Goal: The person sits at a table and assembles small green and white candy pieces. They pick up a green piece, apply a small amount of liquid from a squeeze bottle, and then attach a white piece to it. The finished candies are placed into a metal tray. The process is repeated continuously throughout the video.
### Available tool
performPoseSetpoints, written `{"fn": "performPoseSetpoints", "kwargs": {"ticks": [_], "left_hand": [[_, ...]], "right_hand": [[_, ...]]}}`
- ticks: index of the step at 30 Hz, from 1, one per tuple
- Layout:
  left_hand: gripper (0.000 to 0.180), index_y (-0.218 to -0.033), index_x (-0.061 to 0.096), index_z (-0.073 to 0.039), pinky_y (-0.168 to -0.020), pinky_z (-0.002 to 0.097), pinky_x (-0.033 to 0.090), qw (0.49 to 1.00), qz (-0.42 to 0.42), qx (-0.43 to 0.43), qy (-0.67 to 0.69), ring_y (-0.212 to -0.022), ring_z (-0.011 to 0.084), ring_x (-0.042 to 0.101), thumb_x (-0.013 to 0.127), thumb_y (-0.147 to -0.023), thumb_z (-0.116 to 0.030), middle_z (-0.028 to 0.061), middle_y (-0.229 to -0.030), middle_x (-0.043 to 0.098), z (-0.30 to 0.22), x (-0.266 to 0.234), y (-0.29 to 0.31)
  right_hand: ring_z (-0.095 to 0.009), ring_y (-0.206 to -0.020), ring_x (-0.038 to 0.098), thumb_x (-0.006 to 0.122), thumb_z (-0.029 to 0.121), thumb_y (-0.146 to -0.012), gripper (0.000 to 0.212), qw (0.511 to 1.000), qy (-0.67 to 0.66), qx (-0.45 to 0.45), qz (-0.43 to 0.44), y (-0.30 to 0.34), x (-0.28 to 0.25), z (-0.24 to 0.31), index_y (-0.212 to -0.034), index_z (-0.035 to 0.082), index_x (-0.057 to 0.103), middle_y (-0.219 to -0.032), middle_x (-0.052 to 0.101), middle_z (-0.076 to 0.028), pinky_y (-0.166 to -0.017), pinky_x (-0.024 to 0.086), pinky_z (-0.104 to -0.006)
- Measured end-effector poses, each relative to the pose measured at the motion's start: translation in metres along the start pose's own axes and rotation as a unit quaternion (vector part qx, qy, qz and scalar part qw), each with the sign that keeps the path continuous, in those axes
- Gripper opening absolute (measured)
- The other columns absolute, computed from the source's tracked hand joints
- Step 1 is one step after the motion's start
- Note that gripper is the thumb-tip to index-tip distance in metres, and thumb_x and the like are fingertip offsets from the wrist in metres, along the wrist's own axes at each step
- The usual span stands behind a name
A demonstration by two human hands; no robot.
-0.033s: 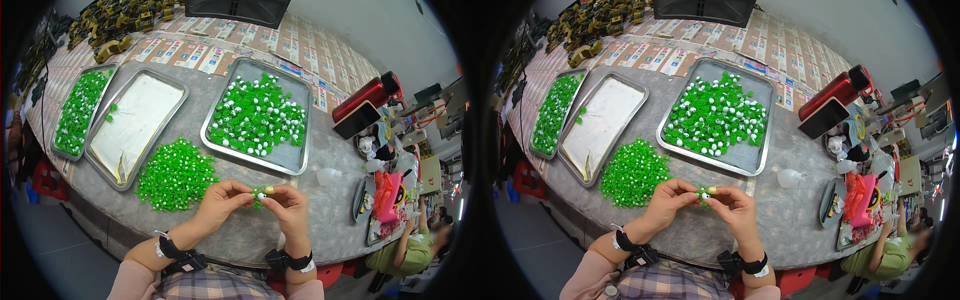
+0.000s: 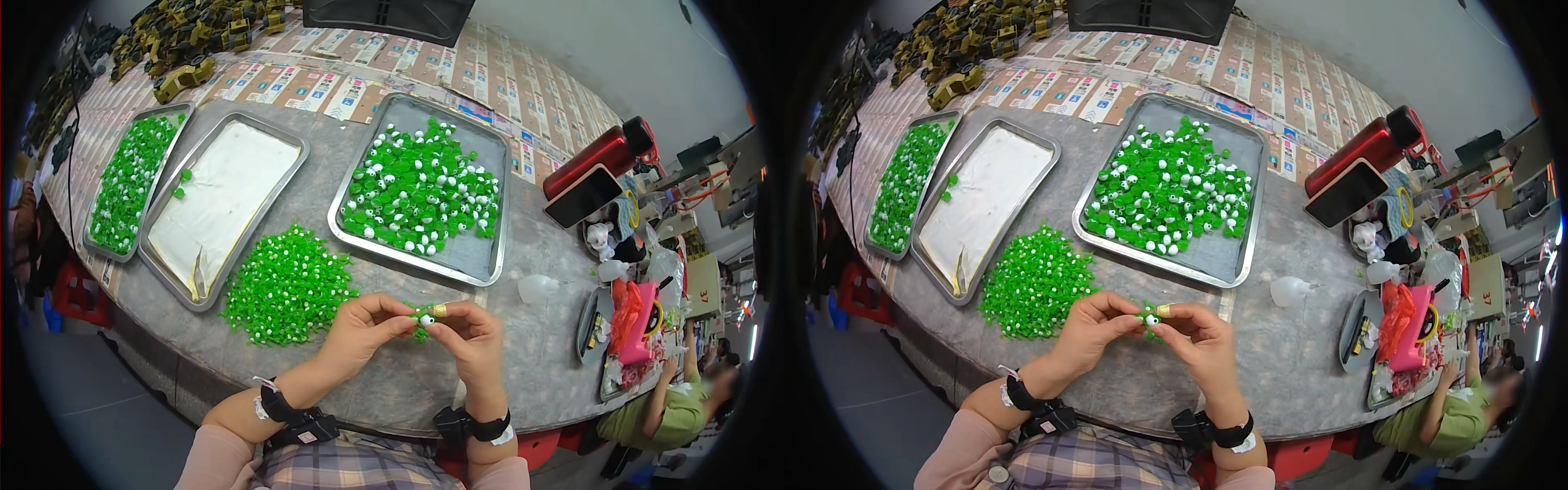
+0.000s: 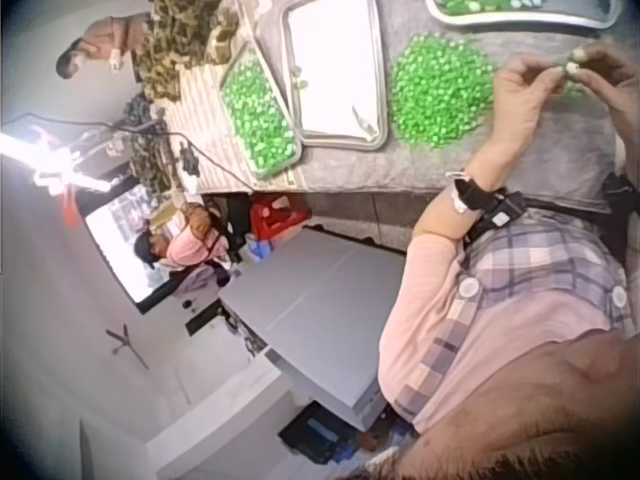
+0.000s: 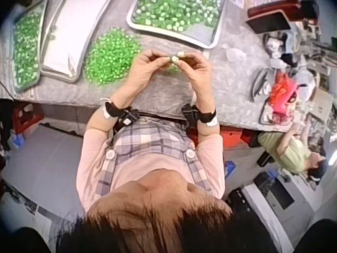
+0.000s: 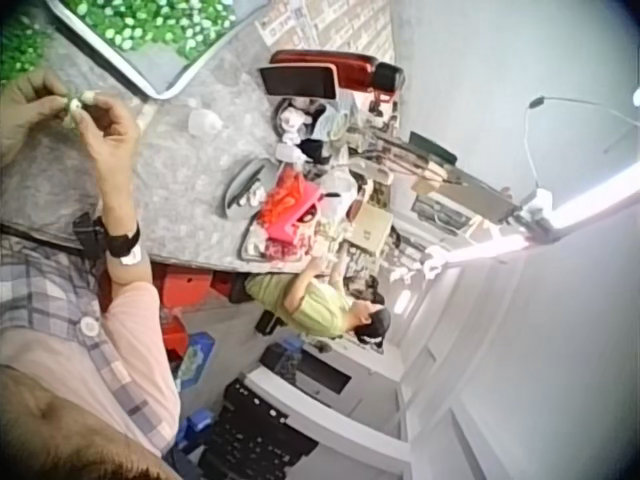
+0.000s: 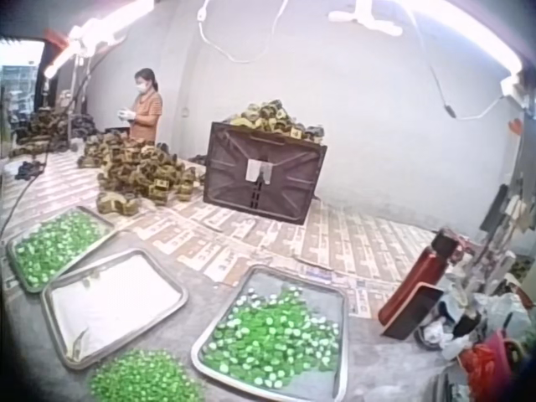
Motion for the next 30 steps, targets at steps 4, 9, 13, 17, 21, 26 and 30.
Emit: {"fn": "performPoseSetpoints", "kwargs": {"ticks": [4, 9, 13, 17, 21, 26, 30], "left_hand": [[0.010, -0.083, 0.057, 0.000, -0.061, 0.0202, 0.043, 0.987, -0.018, 0.059, -0.150, -0.069, 0.0092, 0.054, 0.058, -0.074, -0.005, 0.0045, -0.077, 0.058, -0.009, 0.001, 0.003], [0.011, -0.079, 0.058, -0.003, -0.058, 0.0246, 0.042, 0.904, 0.021, 0.198, -0.377, -0.067, 0.0157, 0.055, 0.061, -0.070, -0.006, 0.0063, -0.075, 0.058, -0.029, 0.013, 0.006], [0.011, -0.077, 0.058, -0.004, -0.058, 0.0276, 0.042, 0.854, 0.045, 0.259, -0.449, -0.067, 0.0205, 0.055, 0.062, -0.067, -0.008, 0.0076, -0.074, 0.057, -0.033, 0.021, 0.009], [0.010, -0.077, 0.058, -0.004, -0.057, 0.0273, 0.042, 0.832, 0.036, 0.262, -0.487, -0.067, 0.0191, 0.055, 0.062, -0.069, -0.009, 0.0068, -0.074, 0.057, -0.031, 0.021, 0.010], [0.007, -0.072, 0.057, -0.003, -0.058, 0.0246, 0.044, 0.940, -0.004, 0.097, -0.328, -0.068, 0.0148, 0.057, 0.062, -0.070, -0.007, 0.0050, -0.074, 0.059, -0.025, 0.009, 0.003], [0.013, -0.088, 0.053, -0.003, -0.059, 0.0210, 0.047, 0.943, -0.111, 0.191, 0.248, -0.067, 0.0110, 0.053, 0.054, -0.078, -0.011, 0.0045, -0.075, 0.054, -0.073, -0.076, -0.001], [0.022, -0.099, 0.049, 0.001, -0.064, 0.0173, 0.049, 0.851, -0.126, 0.245, 0.447, -0.069, 0.0109, 0.053, 0.047, -0.083, -0.012, 0.0056, -0.078, 0.053, -0.122, -0.134, 0.011]], "right_hand": [[-0.013, -0.077, 0.058, 0.061, -0.002, -0.070, 0.019, 0.999, 0.035, -0.002, 0.004, 0.002, 0.004, 0.000, -0.088, -0.002, 0.055, -0.085, 0.059, -0.009, -0.067, 0.046, -0.0223], [-0.013, -0.077, 0.057, 0.060, 0.001, -0.072, 0.024, 0.996, -0.034, 0.067, 0.046, 0.000, -0.002, -0.008, -0.095, -0.004, 0.054, -0.087, 0.059, -0.009, -0.069, 0.045, -0.0220], [-0.012, -0.076, 0.057, 0.059, 0.002, -0.073, 0.024, 0.993, 0.003, 0.083, 0.084, 0.001, -0.007, -0.013, -0.096, -0.004, 0.055, -0.087, 0.059, -0.009, -0.069, 0.045, -0.0218], [-0.013, -0.076, 0.057, 0.059, 0.002, -0.073, 0.021, 0.991, -0.004, 0.106, 0.086, -0.001, -0.008, -0.016, -0.093, -0.004, 0.056, -0.086, 0.059, -0.009, -0.069, 0.045, -0.0220], [-0.012, -0.074, 0.057, 0.060, 0.003, -0.073, 0.018, 0.994, -0.043, 0.083, 0.056, -0.004, -0.003, -0.001, -0.089, -0.003, 0.057, -0.083, 0.060, -0.009, -0.066, 0.045, -0.0215], [-0.014, -0.063, 0.056, 0.064, 0.008, -0.065, 0.020, 0.918, 0.394, -0.051, -0.004, -0.003, -0.036, 0.022, -0.083, 0.002, 0.056, -0.073, 0.058, -0.007, -0.055, 0.043, -0.0236], [-0.019, -0.061, 0.054, 0.062, 0.009, -0.065, 0.014, 0.875, 0.476, -0.018, 0.082, 0.004, -0.022, 0.014, -0.077, 0.004, 0.057, -0.070, 0.056, -0.008, -0.055, 0.042, -0.0265]]}}
Point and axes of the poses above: each hand's wrist, its own y-axis away from the middle knuckle, its own x-axis out of the palm, z = x × y, the point moved 6 cm from there along -y, towards the middle knuckle
